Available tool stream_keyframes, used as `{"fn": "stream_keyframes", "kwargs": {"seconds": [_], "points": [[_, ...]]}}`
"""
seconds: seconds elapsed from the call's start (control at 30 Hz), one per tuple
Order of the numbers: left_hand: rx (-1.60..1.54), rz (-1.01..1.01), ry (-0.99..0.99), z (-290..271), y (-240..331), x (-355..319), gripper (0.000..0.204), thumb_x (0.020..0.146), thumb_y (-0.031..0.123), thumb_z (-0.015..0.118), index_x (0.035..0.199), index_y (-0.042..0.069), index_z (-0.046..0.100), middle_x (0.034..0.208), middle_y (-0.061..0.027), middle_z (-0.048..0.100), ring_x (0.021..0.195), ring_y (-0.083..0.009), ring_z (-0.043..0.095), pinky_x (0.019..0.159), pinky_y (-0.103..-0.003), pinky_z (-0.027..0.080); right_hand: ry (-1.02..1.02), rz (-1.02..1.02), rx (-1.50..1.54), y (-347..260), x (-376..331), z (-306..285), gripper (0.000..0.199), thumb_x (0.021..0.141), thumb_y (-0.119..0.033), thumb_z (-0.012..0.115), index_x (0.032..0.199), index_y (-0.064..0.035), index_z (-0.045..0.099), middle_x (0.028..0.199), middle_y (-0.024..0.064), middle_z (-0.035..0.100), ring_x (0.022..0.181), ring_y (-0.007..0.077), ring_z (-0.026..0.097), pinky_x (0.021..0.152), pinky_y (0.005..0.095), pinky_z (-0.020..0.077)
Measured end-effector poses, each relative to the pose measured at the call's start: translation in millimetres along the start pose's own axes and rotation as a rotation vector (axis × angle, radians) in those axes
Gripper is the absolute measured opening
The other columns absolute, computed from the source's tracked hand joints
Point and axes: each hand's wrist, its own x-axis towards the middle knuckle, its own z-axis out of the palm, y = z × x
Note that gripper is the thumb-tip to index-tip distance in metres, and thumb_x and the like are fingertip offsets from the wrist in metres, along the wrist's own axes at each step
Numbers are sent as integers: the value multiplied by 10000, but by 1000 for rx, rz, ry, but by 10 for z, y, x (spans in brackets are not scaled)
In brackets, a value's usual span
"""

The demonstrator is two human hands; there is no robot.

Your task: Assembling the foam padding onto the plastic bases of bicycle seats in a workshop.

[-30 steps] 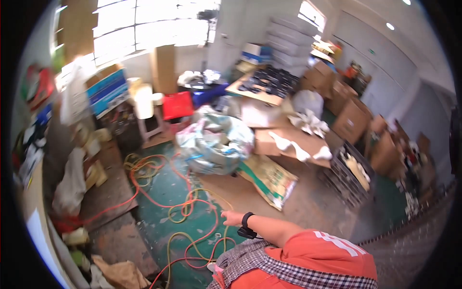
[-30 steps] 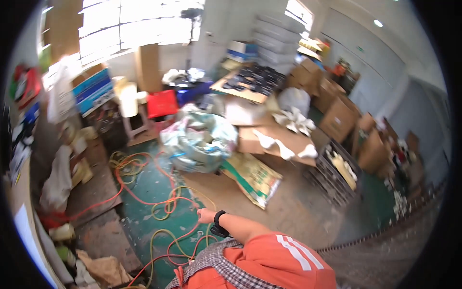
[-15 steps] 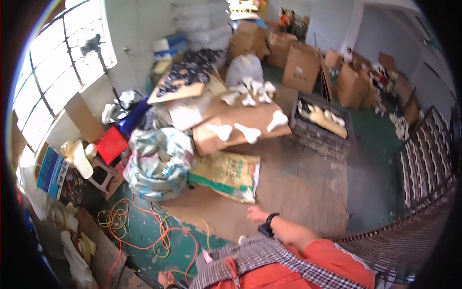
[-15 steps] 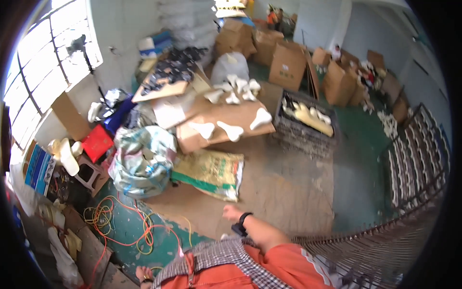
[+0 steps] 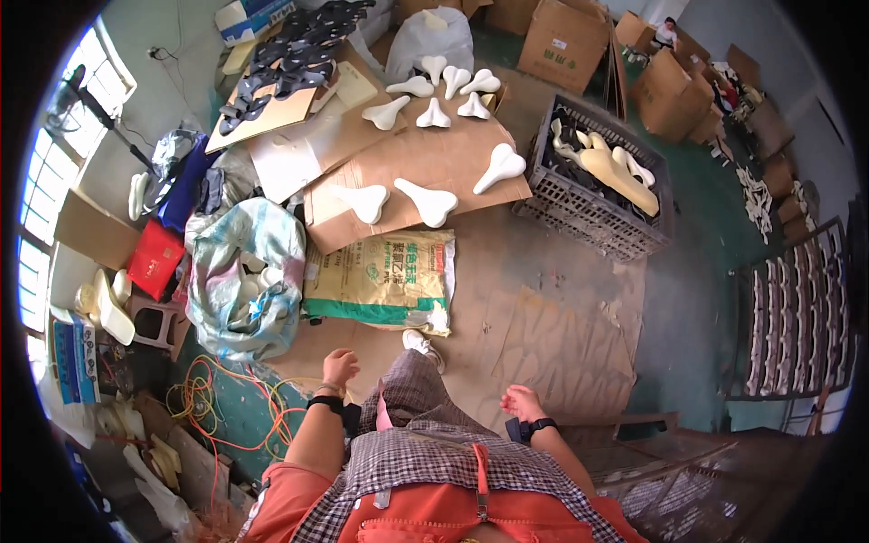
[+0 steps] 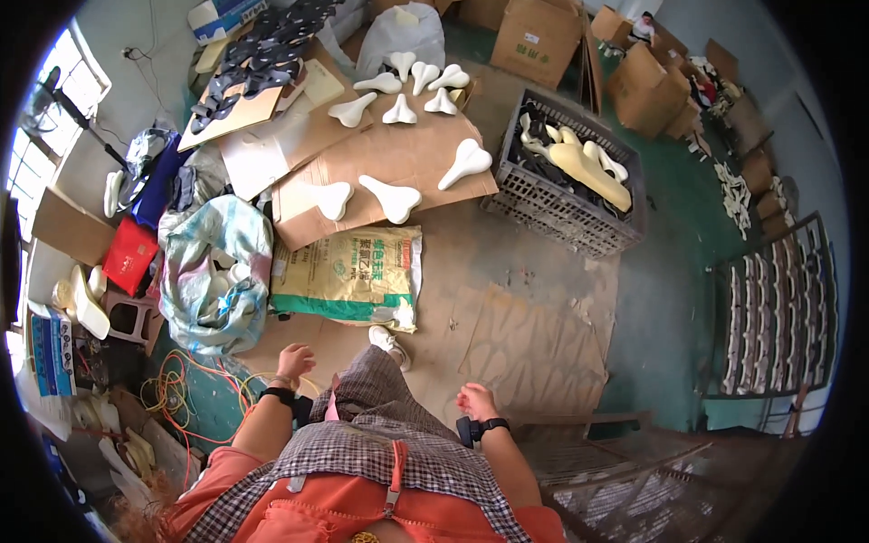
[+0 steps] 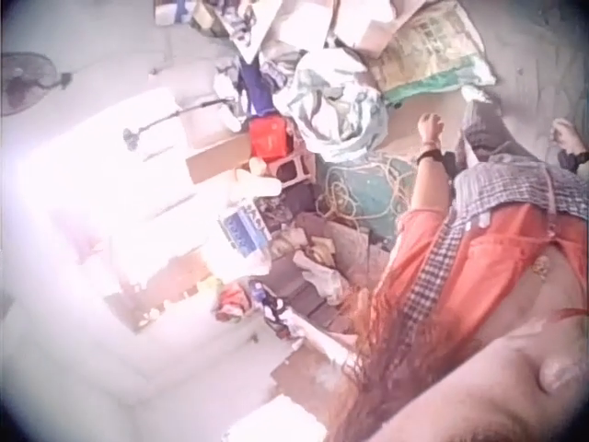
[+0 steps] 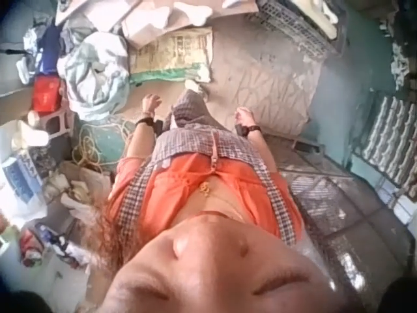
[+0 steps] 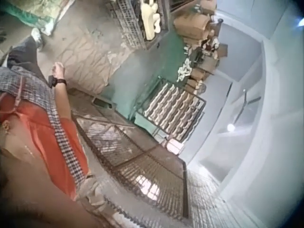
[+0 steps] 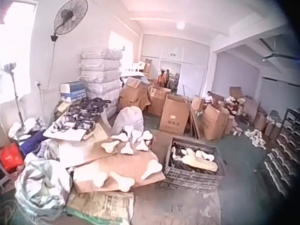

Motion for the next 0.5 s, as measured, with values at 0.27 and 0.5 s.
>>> {"fn": "stream_keyframes", "kwargs": {"seconds": [0.27, 0.5], "points": [[129, -119, 26, 753, 785, 905, 263, 815, 95, 557, 1061, 4, 571, 808, -98, 632, 569, -201, 615, 470, -275, 467, 174, -121, -212, -2146, 1027, 308, 352, 802, -125, 628, 1126, -53, 510, 667, 48, 589, 534, 151, 585, 456, 287, 486], [-150, -203, 457, 405, 995, 1050, 245, 792, 116, 567, 1031, 64, 581, 766, -73, 607, 556, -197, 594, 454, -269, 459, 174, -488, -346, -4539, 1988, 1370, 335, 791, -147, 672, 1090, -39, 564, 805, 23, 601, 630, 93, 579, 517, 235, 474]]}}
